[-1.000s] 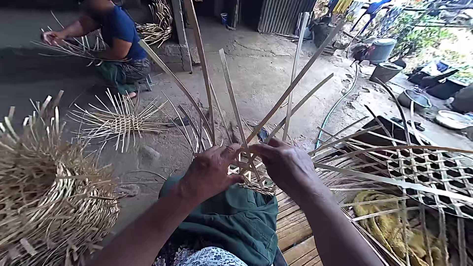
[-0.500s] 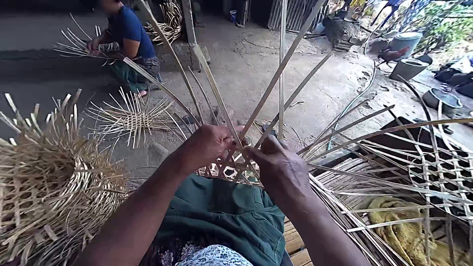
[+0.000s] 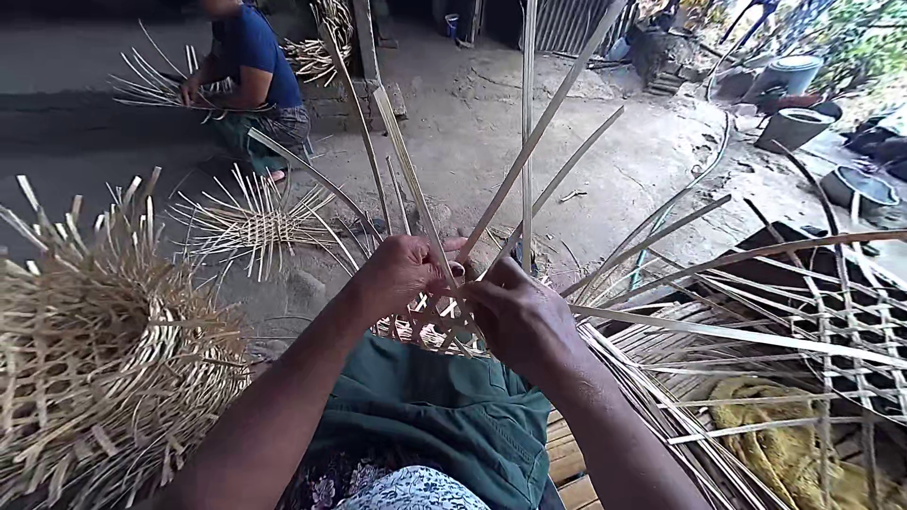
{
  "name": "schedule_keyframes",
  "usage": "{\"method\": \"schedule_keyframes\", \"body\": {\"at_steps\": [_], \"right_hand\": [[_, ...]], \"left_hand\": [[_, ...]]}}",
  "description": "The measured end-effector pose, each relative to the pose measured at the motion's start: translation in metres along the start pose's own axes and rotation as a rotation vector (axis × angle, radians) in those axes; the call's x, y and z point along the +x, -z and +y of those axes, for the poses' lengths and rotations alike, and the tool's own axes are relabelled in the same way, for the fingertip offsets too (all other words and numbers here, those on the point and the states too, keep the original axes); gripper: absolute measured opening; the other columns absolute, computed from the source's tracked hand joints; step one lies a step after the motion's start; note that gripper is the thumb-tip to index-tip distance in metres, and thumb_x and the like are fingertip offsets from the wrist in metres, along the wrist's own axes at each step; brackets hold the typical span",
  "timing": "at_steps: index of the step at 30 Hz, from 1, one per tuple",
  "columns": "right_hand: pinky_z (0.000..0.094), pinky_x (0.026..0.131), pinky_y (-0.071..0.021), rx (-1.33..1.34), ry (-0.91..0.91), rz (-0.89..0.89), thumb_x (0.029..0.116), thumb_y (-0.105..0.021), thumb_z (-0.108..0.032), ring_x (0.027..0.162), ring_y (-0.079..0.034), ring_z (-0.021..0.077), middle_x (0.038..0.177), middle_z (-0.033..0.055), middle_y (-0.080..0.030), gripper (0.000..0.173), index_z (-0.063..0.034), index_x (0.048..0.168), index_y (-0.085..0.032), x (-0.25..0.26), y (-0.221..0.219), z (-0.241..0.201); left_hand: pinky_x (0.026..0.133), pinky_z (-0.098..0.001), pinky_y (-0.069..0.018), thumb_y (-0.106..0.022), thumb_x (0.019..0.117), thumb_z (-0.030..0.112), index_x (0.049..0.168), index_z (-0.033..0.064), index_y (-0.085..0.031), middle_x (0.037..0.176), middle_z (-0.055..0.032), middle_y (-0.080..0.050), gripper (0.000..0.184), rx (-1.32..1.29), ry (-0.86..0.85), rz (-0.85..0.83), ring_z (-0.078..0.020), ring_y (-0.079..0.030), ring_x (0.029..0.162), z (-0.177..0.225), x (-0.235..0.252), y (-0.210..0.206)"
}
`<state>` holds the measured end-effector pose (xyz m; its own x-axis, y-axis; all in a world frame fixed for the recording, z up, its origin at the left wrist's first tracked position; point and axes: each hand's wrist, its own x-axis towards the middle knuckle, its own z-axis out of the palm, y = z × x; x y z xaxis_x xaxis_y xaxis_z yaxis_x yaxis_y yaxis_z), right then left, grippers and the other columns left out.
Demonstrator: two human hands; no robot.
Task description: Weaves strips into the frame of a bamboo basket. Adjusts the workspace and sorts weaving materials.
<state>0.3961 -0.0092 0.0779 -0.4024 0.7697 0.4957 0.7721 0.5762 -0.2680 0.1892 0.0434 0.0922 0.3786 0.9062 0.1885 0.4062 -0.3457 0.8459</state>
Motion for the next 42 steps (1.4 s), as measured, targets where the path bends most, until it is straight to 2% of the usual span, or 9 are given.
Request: {"method": "schedule_keyframes", "body": {"at_steps": [4,11,16,20,23,26,31,38,42], "right_hand": [[0.0439,0.051,-0.0502,-0.020,-0.079,0.099,0.0957,-0.065,-0.030,0.067,-0.063,0.0249,0.082,0.0078,-0.061,0.022,-0.0126,0.085,-0.073,0.002,-0.008,0.000],[0.0457,0.053,-0.0479,-0.032,-0.260,-0.023,0.0957,-0.066,-0.034,0.065,-0.061,0.0238,0.080,0.0058,-0.060,0.023,-0.0161,0.084,-0.075,0.004,0.004,-0.002],[0.0460,0.050,-0.0460,-0.011,-0.224,-0.032,0.0932,-0.067,-0.033,0.060,-0.060,0.0232,0.075,0.0050,-0.060,0.027,-0.0137,0.076,-0.071,0.003,0.003,-0.002],[0.0434,0.061,-0.0583,0.167,-0.149,0.099,0.0883,-0.074,-0.018,0.073,-0.069,0.0192,0.093,0.0068,-0.070,0.007,-0.0115,0.089,-0.076,-0.010,-0.005,0.003],[0.0310,0.072,-0.0625,0.219,-0.220,0.266,0.0918,-0.070,-0.009,0.085,-0.071,0.0128,0.110,0.0076,-0.071,0.016,-0.0119,0.104,-0.078,-0.030,-0.008,0.010],[0.0240,0.066,-0.0574,0.217,-0.321,0.393,0.0938,-0.068,-0.012,0.076,-0.066,0.0091,0.104,0.0098,-0.071,0.014,-0.0097,0.103,-0.079,-0.043,-0.015,0.014],[0.0271,0.064,-0.0576,0.263,-0.328,0.445,0.0983,-0.065,-0.016,0.067,-0.065,0.0089,0.085,0.0051,-0.071,0.025,-0.0025,0.118,-0.072,-0.036,-0.025,0.015],[0.0543,0.061,-0.0550,0.017,-0.423,0.197,0.0899,-0.075,-0.017,0.071,-0.069,0.0307,0.087,0.0124,-0.072,0.031,-0.0128,0.120,-0.076,-0.015,-0.003,-0.004],[0.0284,0.058,-0.0543,0.778,-0.498,-0.011,0.0824,-0.077,-0.004,0.062,-0.061,0.0086,0.076,0.0010,-0.066,0.024,-0.0080,0.105,-0.069,0.002,-0.003,0.041]], "left_hand": [[0.049,-0.0181,-0.0473,-0.069,0.0927,-0.004,0.116,0.0087,-0.071,0.089,-0.0012,-0.072,0.026,-0.247,-0.033,0.018,-0.0037,-0.057,0.055,0.001,-0.003,-0.007],[0.065,-0.0280,-0.0638,-0.056,0.1006,0.005,0.111,0.0033,-0.059,0.087,-0.0032,-0.074,0.011,-0.226,-0.338,0.078,-0.0120,-0.073,0.070,-0.021,-0.018,-0.021],[0.066,-0.0218,-0.0556,-0.065,0.0990,0.015,0.113,0.0017,-0.061,0.088,-0.0058,-0.069,0.020,0.262,-0.644,0.390,-0.0072,-0.064,0.072,-0.010,-0.030,-0.037],[0.064,-0.0377,-0.0559,-0.062,0.0989,0.016,0.134,0.0130,-0.069,0.087,-0.0089,-0.073,0.036,0.680,-0.734,0.199,-0.0243,-0.068,0.077,0.003,-0.015,-0.034],[0.062,-0.0444,-0.0534,-0.062,0.0985,0.016,0.130,0.0163,-0.073,0.082,-0.0095,-0.069,0.033,0.846,-0.633,0.090,-0.0317,-0.065,0.078,-0.006,0.004,-0.020],[0.072,-0.0427,-0.0551,-0.064,0.0985,0.014,0.113,0.0148,-0.078,0.093,-0.0061,-0.074,0.020,0.657,-0.569,0.130,-0.0272,-0.066,0.084,-0.009,0.008,-0.012],[0.079,-0.0354,-0.0518,-0.065,0.0982,0.017,0.109,0.0180,-0.075,0.098,0.0050,-0.072,0.015,0.323,-0.409,0.033,-0.0119,-0.062,0.087,-0.011,0.004,-0.010],[0.082,-0.0238,-0.0512,-0.065,0.0976,0.012,0.103,0.0129,-0.073,0.100,0.0050,-0.067,0.009,-0.012,-0.330,-0.096,-0.0053,-0.060,0.093,-0.027,0.004,-0.002],[0.076,-0.0198,-0.0537,-0.063,0.0983,0.005,0.104,0.0106,-0.069,0.098,0.0041,-0.066,0.010,-0.246,-0.297,-0.159,-0.0027,-0.062,0.085,-0.040,0.009,0.002]]}}
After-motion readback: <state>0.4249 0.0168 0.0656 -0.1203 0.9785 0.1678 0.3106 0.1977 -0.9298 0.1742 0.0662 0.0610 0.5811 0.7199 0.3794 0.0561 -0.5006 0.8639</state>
